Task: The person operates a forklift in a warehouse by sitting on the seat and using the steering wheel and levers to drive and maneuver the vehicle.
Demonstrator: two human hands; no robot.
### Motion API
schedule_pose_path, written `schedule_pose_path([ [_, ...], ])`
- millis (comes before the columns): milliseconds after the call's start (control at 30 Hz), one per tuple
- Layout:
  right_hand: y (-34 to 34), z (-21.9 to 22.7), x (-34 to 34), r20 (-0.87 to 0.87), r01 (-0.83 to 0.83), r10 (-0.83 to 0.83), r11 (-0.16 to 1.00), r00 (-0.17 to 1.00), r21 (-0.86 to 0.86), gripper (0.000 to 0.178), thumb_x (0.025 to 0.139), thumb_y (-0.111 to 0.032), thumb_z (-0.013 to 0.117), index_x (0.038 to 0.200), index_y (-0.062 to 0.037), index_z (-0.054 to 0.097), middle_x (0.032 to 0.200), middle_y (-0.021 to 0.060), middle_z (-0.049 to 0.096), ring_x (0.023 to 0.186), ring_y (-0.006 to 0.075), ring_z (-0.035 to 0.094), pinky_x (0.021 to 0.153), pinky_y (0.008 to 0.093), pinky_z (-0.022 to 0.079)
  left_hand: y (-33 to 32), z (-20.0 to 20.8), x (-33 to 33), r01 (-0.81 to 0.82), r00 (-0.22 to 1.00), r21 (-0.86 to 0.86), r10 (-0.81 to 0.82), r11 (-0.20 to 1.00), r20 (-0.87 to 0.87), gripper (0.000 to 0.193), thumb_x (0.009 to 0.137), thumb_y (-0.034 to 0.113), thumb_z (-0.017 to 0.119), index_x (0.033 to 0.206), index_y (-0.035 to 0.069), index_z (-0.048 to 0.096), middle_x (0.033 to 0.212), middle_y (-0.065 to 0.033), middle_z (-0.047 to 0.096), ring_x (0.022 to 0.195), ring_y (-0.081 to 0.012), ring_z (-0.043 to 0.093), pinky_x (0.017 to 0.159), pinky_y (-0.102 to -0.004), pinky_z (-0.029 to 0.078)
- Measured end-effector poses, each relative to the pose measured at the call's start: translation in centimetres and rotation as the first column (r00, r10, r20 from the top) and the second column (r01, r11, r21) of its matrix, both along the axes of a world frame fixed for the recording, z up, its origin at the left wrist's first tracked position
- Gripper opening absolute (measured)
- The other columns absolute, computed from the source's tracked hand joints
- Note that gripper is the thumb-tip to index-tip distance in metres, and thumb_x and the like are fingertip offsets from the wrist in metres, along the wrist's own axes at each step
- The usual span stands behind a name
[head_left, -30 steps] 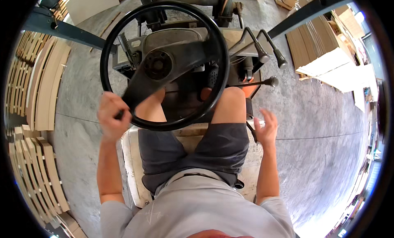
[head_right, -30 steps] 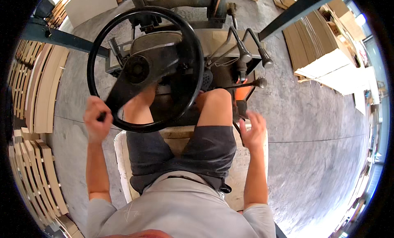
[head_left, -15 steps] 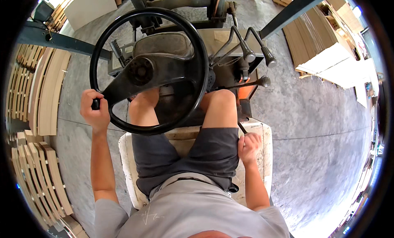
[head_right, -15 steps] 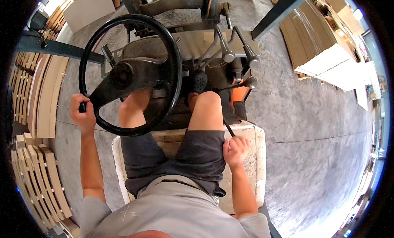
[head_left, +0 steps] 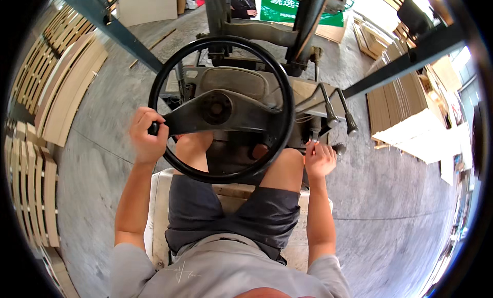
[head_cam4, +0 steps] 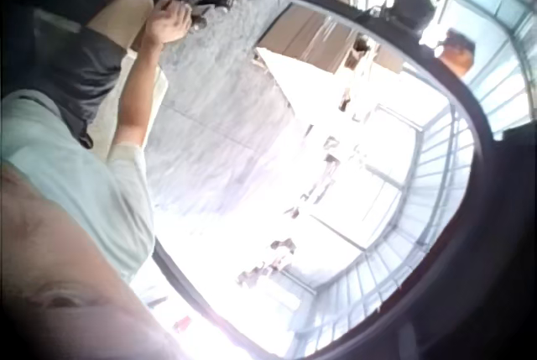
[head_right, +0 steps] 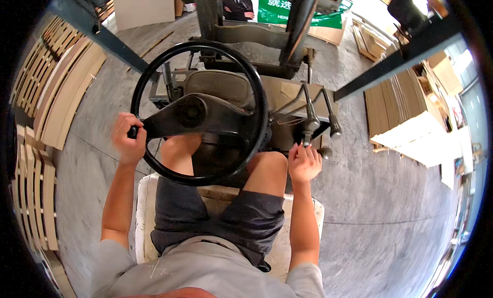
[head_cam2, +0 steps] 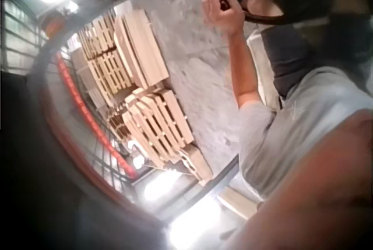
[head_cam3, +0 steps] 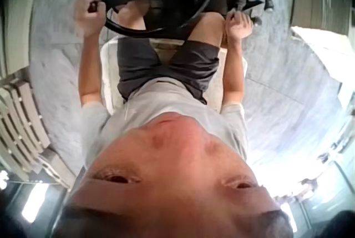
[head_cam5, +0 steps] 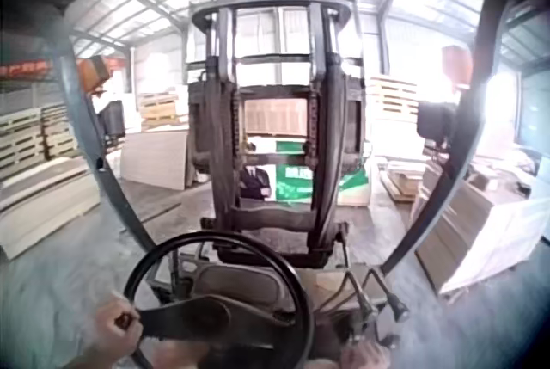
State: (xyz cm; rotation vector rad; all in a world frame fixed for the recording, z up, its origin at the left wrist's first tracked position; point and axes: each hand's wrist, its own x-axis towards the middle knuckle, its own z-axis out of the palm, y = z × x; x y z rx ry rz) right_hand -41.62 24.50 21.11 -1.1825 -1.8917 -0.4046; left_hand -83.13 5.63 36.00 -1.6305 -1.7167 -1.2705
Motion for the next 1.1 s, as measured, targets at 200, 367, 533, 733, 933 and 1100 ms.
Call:
schedule_pose_path([
  [200,-2.8,4.1,0.4,-0.180,-0.131,0.117,0.989,0.977,-0.066,0.027,0.085,-0.006,0.074,0.111,-0.0013,0.068,0.105,0.0169,0.063,0.101,0.0364,0.062,0.089,0.0465,0.051,0.3,-0.2,-0.4,0.035,0.998,0.058,-0.038,0.998,0.053,0.016,0.067,-0.006,0.066,0.077,0.005,0.062,0.082,-0.0105,0.060,0.073,-0.0283,0.061,0.066,-0.0351,0.050],
  [367,0.9,14.5,-2.9,0.166,-0.080,0.067,0.994,0.984,0.072,0.038,0.093,-0.018,0.067,0.128,-0.0023,0.064,0.119,0.0167,0.066,0.118,0.0383,0.059,0.108,0.0519,0.040,0.0,-0.4,-1.0,0.049,0.996,0.051,-0.053,0.997,0.075,0.016,0.066,-0.006,0.066,0.078,0.005,0.064,0.081,-0.0101,0.060,0.072,-0.0262,0.061,0.064,-0.0334,0.050],
  [533,3.1,14.5,-5.8,0.305,0.243,-0.155,0.931,0.940,-0.274,0.037,0.097,-0.027,0.064,0.129,-0.0101,0.071,0.112,0.0131,0.075,0.101,0.0344,0.071,0.099,0.0488,0.049,-0.1,-1.3,-0.9,0.147,0.977,0.117,-0.163,0.982,0.137,0.020,0.064,-0.007,0.067,0.078,0.006,0.064,0.083,-0.0095,0.059,0.072,-0.0253,0.061,0.061,-0.0334,0.049],
  [733,2.8,13.9,-6.2,0.228,0.270,-0.203,0.907,0.952,-0.323,0.031,0.100,-0.018,0.061,0.127,-0.0090,0.073,0.112,0.0159,0.075,0.095,0.0373,0.072,0.083,0.0473,0.057,-1.4,-1.6,-0.6,0.330,0.934,0.023,-0.330,0.944,0.140,0.022,0.056,-0.002,0.072,0.072,0.011,0.063,0.081,-0.0057,0.059,0.075,-0.0262,0.061,0.064,-0.0369,0.050],
  [933,2.7,13.9,-6.4,0.178,0.248,-0.199,0.916,0.964,-0.315,0.031,0.099,-0.016,0.061,0.126,-0.0062,0.073,0.112,0.0178,0.075,0.097,0.0377,0.072,0.084,0.0467,0.056,-2.0,-1.4,3.5,0.737,0.662,-0.292,-0.739,0.610,0.126,0.016,0.065,0.008,0.073,0.077,0.012,0.062,0.088,-0.0039,0.057,0.090,-0.0242,0.060,0.079,-0.0373,0.047],
  [1100,3.6,12.8,-5.8,0.167,0.224,-0.183,0.936,0.969,-0.272,0.030,0.098,-0.017,0.063,0.125,-0.0080,0.074,0.110,0.0159,0.075,0.093,0.0368,0.072,0.081,0.0462,0.057,1.6,-1.4,8.4,0.803,0.523,-0.375,-0.850,0.463,0.069,0.011,0.074,0.013,0.068,0.084,0.010,0.065,0.088,-0.0049,0.059,0.094,-0.0229,0.060,0.085,-0.0358,0.047],
])
